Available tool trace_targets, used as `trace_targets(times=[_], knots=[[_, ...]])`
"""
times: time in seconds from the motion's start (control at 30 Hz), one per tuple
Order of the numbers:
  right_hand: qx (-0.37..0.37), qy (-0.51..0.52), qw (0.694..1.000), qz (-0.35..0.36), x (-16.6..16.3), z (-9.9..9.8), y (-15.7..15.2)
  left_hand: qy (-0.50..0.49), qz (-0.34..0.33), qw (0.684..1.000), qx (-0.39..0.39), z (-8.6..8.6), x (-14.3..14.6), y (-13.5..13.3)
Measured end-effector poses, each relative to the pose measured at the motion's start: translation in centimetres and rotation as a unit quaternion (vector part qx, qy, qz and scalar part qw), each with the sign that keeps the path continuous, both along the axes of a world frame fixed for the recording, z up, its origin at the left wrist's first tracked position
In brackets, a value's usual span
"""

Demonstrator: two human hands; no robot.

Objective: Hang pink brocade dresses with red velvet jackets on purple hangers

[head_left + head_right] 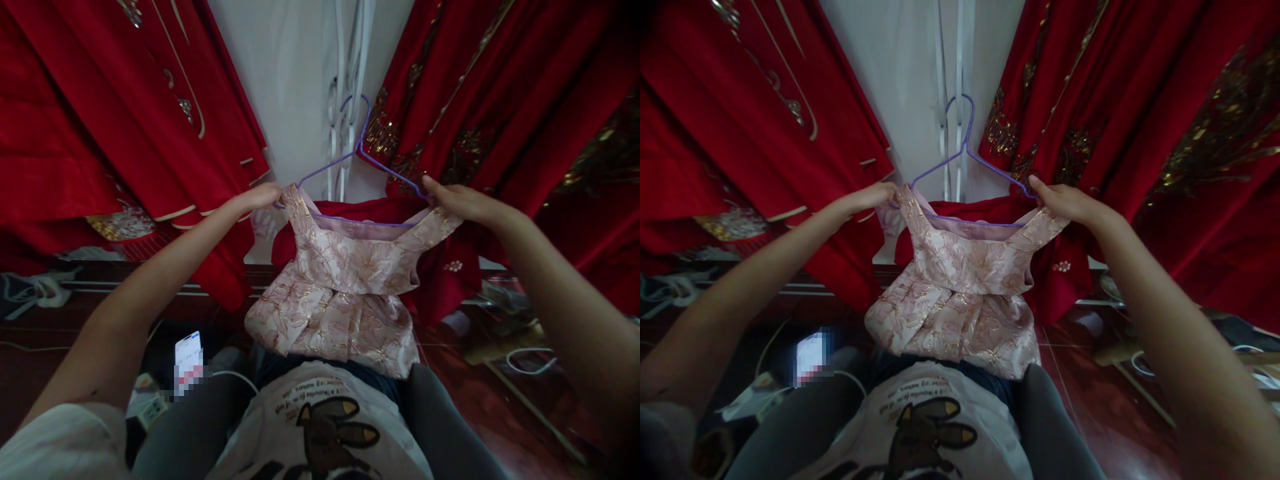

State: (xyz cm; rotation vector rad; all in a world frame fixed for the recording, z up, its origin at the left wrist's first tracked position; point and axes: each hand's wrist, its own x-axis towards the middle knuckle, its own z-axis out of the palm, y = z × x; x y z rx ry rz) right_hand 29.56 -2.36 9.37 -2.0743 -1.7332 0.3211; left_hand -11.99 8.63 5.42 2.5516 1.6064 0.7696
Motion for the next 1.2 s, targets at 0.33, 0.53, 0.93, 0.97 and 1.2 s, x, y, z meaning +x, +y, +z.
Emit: trace_targets(times=[0.33, 0.53, 0.93, 0.97, 1.2], knots=[[0.248, 0.113, 0.961, 0.037, 1.1, -4.9, -4.1, 0.115, 0.063, 0.989, 0.065, -0.5, 1.1, -3.3], [0.391, -0.004, 0.920, -0.022, 0.4, -7.1, -5.4, 0.101, 0.081, 0.985, 0.118, -1.8, -1.3, -3.7], [0.232, 0.152, 0.951, -0.134, -0.3, -16.7, -9.0, 0.077, -0.019, 0.994, 0.077, -11.4, -3.1, -9.8], [0.220, 0.172, 0.951, -0.135, -0.7, -16.5, -9.7, 0.084, -0.071, 0.990, 0.087, -11.7, -2.7, -10.5], [0.325, 0.176, 0.926, -0.082, -4.7, -11.2, -10.4, 0.061, -0.242, 0.948, 0.198, -6.9, 4.4, -11.6]])
